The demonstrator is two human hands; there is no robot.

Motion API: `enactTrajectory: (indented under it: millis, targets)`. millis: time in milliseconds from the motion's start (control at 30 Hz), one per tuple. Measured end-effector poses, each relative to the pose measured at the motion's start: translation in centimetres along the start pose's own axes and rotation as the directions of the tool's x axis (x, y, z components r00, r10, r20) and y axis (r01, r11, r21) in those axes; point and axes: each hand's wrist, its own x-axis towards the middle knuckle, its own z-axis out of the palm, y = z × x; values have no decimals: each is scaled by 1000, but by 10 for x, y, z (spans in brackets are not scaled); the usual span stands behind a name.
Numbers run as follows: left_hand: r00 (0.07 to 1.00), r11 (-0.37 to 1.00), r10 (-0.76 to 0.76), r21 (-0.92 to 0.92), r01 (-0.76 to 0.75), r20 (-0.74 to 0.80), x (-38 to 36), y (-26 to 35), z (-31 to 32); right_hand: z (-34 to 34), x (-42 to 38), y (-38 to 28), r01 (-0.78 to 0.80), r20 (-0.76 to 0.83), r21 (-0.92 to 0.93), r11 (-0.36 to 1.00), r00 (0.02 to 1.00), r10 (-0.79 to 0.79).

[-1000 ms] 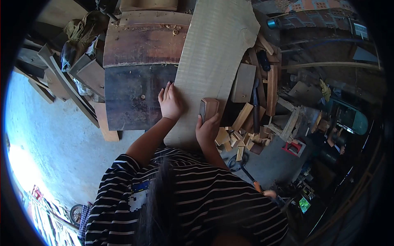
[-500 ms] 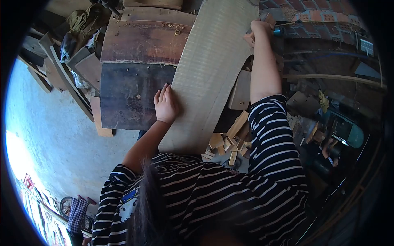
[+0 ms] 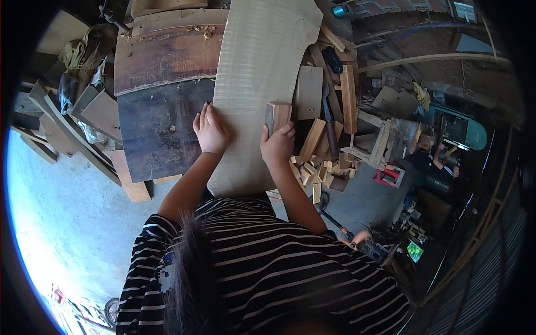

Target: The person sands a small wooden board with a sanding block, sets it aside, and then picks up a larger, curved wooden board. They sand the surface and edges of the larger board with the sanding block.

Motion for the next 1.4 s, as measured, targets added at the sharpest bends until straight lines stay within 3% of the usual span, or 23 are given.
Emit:
enactTrajectory:
  millis: [67,200,367,500,567,633,667,700,767,933,967,1033,1067,1100,1200,1300,1400]
  targets:
    - [1000,1000,0,-2,0,9,3,-1,-2,10,-47,17,117,-86,36,992,990,-114]
    - [1000,1000,8,-17,-7,21,3,0,-5,10,-28,13,82,-131,71,994,989,-72]
    - [1000,1000,-5,8,5,20,5,2,-5,-25,151,-34,-125,-59,35,992,990,127]
    - [1000,1000,0,28,-1,18,6,5,-8,-69,306,-60,-171,14,62,983,985,170]
    - [1000,999,-5,38,4,26,6,6,-9,-84,344,-67,-161,3,224,961,986,164]
    - [1000,999,-10,37,10,22,5,5,-8,-77,381,-62,-140,-20,204,969,989,147]
    - [1000,999,-4,40,3,18,5,5,-8,-144,336,-98,-372,335,392,842,910,246]
    - [999,999,-2,51,1,35,5,4,-8,-139,337,-95,-387,351,390,836,901,253]
    - [999,997,4,75,-6,34,4,3,-6,-124,344,-87,-259,199,321,911,959,203]
    - [998,998,-13,66,9,61,4,4,-7,-133,290,-85,-281,290,306,910,938,192]
    - [997,997,8,70,-13,75,3,2,-6,-131,264,-79,-214,224,328,920,964,145]
    - [996,997,-27,71,21,84,3,1,-4,-93,239,-55,-93,125,124,988,989,77]
    - [996,998,-12,67,6,88,4,1,-4,-42,221,-33,28,-102,97,995,995,-18]
    - [996,998,-14,57,9,87,4,1,-4,-22,189,-24,52,-162,105,993,986,-34]
    - [996,999,-9,41,5,92,3,-1,-4,-13,66,-4,41,-47,159,986,998,-34]
    - [996,999,-1,42,-3,93,2,-3,-3,6,-49,25,145,-43,197,970,989,-139]
    - [996,998,9,61,-15,88,1,-4,-2,6,-92,35,196,-39,161,967,981,-192]
